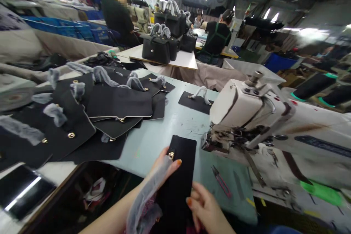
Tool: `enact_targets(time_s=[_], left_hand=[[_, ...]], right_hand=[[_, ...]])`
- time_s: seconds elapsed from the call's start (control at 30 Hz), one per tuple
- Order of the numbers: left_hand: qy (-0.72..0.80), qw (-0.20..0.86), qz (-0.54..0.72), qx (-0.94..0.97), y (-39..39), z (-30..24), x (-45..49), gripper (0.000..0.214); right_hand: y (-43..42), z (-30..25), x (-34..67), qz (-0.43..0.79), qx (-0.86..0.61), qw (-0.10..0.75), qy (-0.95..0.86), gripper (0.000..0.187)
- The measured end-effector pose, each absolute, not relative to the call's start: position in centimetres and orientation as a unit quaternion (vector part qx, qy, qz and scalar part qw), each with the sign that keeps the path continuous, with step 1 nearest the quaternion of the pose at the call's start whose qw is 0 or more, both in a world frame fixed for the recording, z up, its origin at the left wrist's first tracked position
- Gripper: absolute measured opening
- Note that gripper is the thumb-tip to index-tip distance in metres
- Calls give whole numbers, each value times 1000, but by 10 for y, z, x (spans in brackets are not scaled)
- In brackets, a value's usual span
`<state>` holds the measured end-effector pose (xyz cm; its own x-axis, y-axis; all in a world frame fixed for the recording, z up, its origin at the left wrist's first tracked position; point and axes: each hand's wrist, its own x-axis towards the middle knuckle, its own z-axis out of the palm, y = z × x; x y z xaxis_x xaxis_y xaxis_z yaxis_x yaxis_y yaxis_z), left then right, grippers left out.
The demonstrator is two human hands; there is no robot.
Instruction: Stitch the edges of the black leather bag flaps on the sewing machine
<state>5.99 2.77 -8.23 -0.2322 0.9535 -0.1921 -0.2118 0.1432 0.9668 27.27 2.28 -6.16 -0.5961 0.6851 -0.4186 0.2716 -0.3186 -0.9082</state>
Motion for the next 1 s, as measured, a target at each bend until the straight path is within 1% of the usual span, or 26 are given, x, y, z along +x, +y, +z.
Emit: enact_targets(time_s=[0.03, 0.07, 0.13, 0.17, 0.23, 0.3, 0.33, 0.37, 0.4, 0.47, 0.5, 0.57, 0.7, 0.8, 0.9, 1.0], left_hand=[[556, 495, 554, 374, 27, -90, 48, 64], [575, 445, 549, 412, 27, -96, 31, 60], [625, 320, 556, 445, 27, -102, -13, 46], [650, 256, 562, 443, 27, -100, -38, 41], [692, 129, 555, 443, 32, -90, -89, 38], [731, 3, 489, 477, 42, -76, -132, 41], [745, -43, 435, 504, 50, -69, -149, 44], [754, -72, 376, 533, 58, -65, -161, 50], [758, -88, 316, 563, 67, -62, -170, 56], [758, -105, 212, 608, 86, -63, -180, 69], [757, -111, 175, 619, 95, -67, -182, 71], [759, -121, 137, 624, 110, -76, -183, 66], [753, -111, 138, 634, 124, -87, -184, 40], [751, -108, 160, 632, 125, -75, -189, 35], [773, -136, 206, 585, 119, -40, -192, 38], [770, -190, 319, 519, 99, 13, -183, 35]], right_hand=[[24, -74, 251, 716, -414, 139, -545, 72], [31, -80, 233, 723, -407, 134, -542, 69], [59, -78, 205, 692, -418, 184, -558, 58], [77, -72, 192, 671, -425, 226, -564, 51], [113, -58, 170, 641, -433, 349, -528, 42], [135, -49, 152, 666, -397, 456, -437, 37], [139, -48, 146, 688, -375, 481, -394, 38], [136, -49, 141, 712, -358, 483, -364, 43], [127, -52, 140, 733, -352, 466, -348, 49], [99, -65, 145, 768, -363, 401, -342, 57], [82, -74, 151, 777, -378, 371, -339, 59], [50, -94, 167, 781, -414, 338, -324, 63], [12, -130, 203, 753, -481, 347, -287, 70], [4, -140, 218, 735, -502, 343, -299, 69], [4, -137, 220, 727, -492, 339, -338, 67], [5, -127, 216, 724, -471, 327, -382, 68]])
